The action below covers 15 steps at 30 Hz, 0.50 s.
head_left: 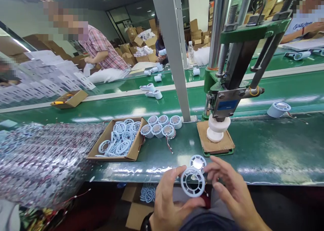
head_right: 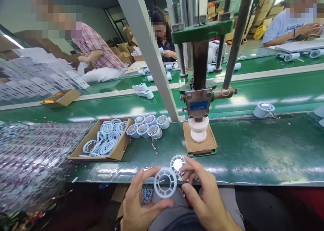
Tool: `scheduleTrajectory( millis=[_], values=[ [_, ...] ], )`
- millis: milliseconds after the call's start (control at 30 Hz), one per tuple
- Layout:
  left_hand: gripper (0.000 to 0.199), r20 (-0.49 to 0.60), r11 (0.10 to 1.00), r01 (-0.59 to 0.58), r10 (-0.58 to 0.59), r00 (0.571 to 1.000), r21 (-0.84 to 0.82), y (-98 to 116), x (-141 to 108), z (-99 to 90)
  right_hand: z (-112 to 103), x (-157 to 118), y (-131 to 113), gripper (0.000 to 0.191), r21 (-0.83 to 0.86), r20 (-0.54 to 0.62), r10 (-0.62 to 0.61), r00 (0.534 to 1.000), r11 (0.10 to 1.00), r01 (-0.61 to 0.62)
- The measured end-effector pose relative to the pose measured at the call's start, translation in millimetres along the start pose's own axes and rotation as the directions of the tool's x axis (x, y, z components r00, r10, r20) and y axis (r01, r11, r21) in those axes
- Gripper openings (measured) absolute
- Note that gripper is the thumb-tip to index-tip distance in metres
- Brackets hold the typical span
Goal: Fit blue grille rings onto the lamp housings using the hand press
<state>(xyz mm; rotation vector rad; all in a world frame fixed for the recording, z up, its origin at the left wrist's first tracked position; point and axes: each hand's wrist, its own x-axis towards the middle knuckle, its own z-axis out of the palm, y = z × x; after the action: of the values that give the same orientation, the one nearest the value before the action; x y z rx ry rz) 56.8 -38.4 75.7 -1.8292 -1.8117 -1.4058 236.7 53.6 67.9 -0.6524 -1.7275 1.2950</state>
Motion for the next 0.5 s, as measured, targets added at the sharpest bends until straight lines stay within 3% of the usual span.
scheduleTrajectory(
  millis=[67, 133, 233, 367, 500],
  values=[
    [0.091, 0.001, 0.999, 0.005, -0.005, 1.000, -0.047, 2.9, -0.9, 0.9, 3.6, 0.3, -12.5, 0.048, 0.231, 0.213, 0.222, 0.951, 0.935, -0.270],
    [0.091, -0.012, 0.996, -0.007, 0.006, 1.000, -0.088, 5.1, -1.1, 1.9, 8.9, 2.0, -17.7, 0.053, 0.355, 0.330, 0.332, 0.884, 0.824, -0.442],
    [0.091, -0.026, 0.991, -0.018, 0.015, 1.000, -0.136, 8.5, 1.5, 1.7, 14.2, 4.1, -17.0, 0.053, 0.427, 0.319, 0.389, 0.864, 0.756, -0.497],
    [0.090, -0.007, 0.989, -0.004, 0.003, 1.000, -0.147, 12.0, 5.8, 2.0, 14.0, 5.1, -16.0, 0.053, 0.436, 0.317, 0.399, 0.860, 0.744, -0.506],
    [0.089, -0.069, 0.986, 0.019, -0.031, 0.997, -0.164, 13.9, 6.9, 5.7, 12.4, 5.4, -16.6, 0.054, 0.420, 0.323, 0.406, 0.855, 0.748, -0.514]
  ],
)
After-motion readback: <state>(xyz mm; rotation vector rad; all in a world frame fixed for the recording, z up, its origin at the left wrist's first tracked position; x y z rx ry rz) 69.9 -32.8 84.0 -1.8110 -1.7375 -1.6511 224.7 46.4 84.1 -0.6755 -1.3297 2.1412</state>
